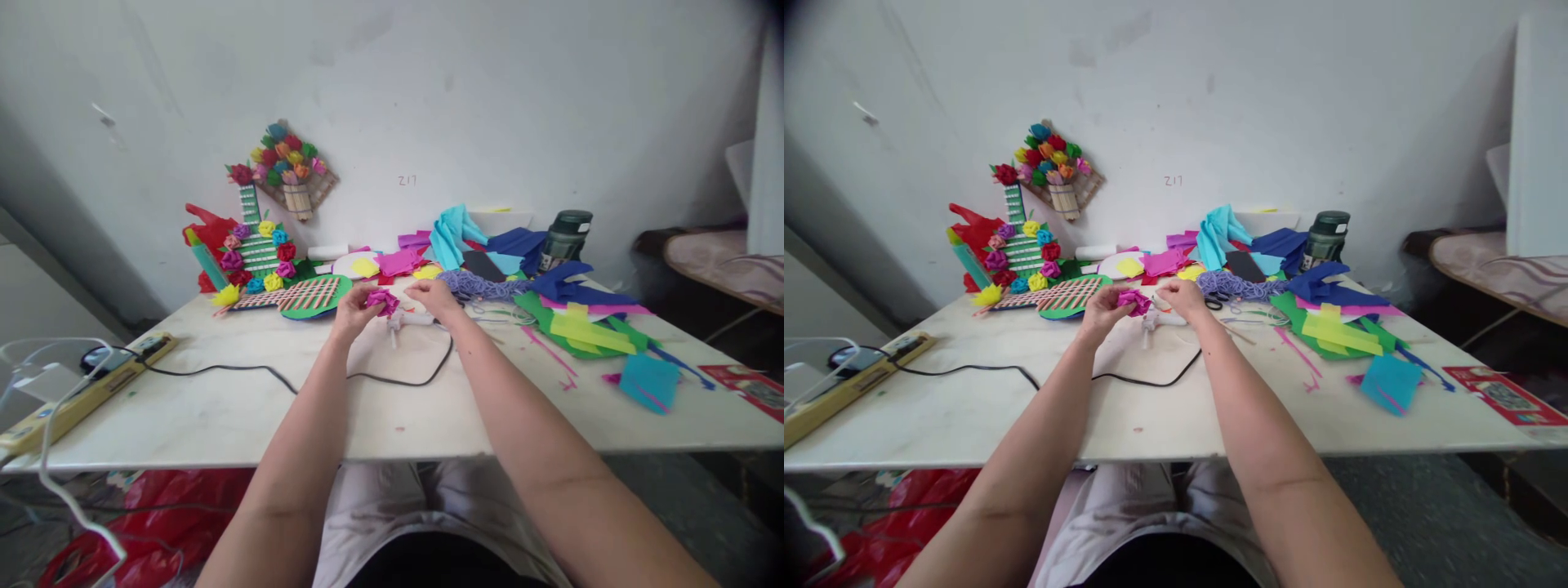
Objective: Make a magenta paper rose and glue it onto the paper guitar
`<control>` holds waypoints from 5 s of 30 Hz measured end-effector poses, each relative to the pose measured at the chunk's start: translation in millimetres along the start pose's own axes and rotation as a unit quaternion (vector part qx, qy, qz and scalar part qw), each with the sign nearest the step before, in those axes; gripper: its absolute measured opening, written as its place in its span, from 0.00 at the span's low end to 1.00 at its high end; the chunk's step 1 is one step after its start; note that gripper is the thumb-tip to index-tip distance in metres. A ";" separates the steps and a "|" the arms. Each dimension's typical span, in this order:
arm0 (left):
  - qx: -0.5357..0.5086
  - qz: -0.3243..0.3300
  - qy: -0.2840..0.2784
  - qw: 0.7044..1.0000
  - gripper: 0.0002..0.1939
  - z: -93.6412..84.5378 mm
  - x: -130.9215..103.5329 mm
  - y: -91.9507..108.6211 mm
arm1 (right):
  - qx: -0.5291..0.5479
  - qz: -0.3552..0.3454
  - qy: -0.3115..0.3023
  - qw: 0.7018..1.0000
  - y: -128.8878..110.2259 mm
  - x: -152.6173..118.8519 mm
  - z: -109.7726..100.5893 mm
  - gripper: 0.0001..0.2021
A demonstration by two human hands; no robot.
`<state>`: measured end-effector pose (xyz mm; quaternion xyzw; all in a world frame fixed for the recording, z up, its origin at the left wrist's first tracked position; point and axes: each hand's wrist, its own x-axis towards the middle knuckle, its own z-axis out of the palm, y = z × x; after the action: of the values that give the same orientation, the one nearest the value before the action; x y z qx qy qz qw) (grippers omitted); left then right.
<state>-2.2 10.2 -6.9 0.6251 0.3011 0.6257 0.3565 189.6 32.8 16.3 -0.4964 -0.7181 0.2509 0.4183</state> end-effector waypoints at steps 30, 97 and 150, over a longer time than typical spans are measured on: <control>0.030 -0.012 -0.022 0.999 0.19 6.8 -2.0 -7.9 | 0.270 0.052 -0.028 0.961 -13.5 -6.9 6.1 0.11; 0.137 -0.022 0.069 0.988 0.13 15.1 0.1 -11.7 | 0.242 0.040 -0.006 0.970 -8.0 -4.6 9.6 0.09; -0.251 -0.229 0.147 0.929 0.13 14.2 -2.7 -2.0 | 0.427 0.141 -0.061 0.891 -17.5 -13.9 33.8 0.07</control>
<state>12.0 8.1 -9.6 0.3303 0.3176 0.6673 0.5872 154.2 15.2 7.3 -0.3502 -0.4880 0.6193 0.5057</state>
